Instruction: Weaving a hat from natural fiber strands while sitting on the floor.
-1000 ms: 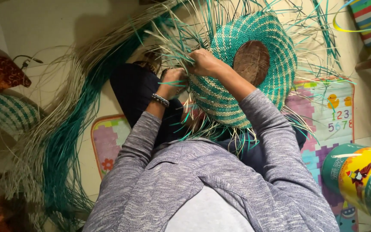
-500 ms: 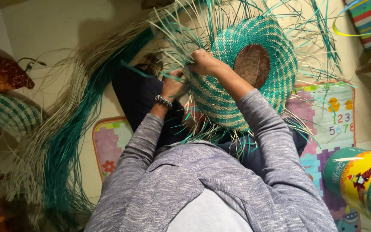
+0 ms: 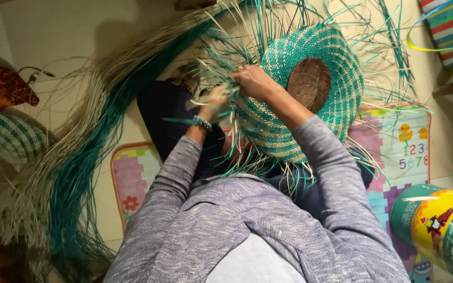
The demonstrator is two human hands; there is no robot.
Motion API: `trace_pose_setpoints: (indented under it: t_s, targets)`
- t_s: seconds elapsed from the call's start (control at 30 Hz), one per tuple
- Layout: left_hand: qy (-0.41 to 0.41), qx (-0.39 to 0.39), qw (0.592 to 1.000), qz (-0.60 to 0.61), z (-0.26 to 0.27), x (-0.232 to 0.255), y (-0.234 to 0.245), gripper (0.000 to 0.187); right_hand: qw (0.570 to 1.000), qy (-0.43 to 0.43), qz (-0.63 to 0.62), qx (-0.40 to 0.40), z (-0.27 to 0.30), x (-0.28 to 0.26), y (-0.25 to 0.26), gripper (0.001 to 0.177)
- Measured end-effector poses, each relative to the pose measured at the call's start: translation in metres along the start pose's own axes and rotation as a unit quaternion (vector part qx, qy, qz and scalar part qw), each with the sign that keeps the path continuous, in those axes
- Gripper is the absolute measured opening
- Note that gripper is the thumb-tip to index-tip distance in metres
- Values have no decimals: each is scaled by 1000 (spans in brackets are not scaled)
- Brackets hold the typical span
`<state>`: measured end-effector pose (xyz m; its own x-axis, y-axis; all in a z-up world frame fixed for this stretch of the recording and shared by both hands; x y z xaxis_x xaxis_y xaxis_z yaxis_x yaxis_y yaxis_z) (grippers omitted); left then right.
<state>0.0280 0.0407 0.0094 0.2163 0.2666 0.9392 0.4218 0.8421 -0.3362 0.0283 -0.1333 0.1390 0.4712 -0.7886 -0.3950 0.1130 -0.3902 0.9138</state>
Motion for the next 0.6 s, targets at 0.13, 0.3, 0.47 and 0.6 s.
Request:
trace_pose_setpoints:
  t_s: [0.13,0.3,0.47,0.6]
  targets:
    - [-81,-87,977,-176,13,78,-13,15,984,-135,-115,-4,-6,-6,16,16]
    - [-77,-65,974,-204,9,44,-4,17,956,-201,-211,-20,11,-38,46,20]
    - [11,2,999,-39,20,54,-21,17,999,2,53,-2,38,-10,7,17]
    - [-54,-50,989,-130,10,46,-14,7,997,-48,-18,50,23,-12,11,7]
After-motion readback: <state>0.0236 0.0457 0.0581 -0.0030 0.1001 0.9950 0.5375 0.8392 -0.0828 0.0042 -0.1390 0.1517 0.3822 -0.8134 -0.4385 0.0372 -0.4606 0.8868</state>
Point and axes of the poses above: each hand's wrist, its own z-axis away from the middle knuckle, its own y-axis out of the back of the hand, x = y × z, the point moved 2 cm from there along -z, towards the middle knuckle, and after that the axes turned 9 degrees about -y, right-handed, at the moved point
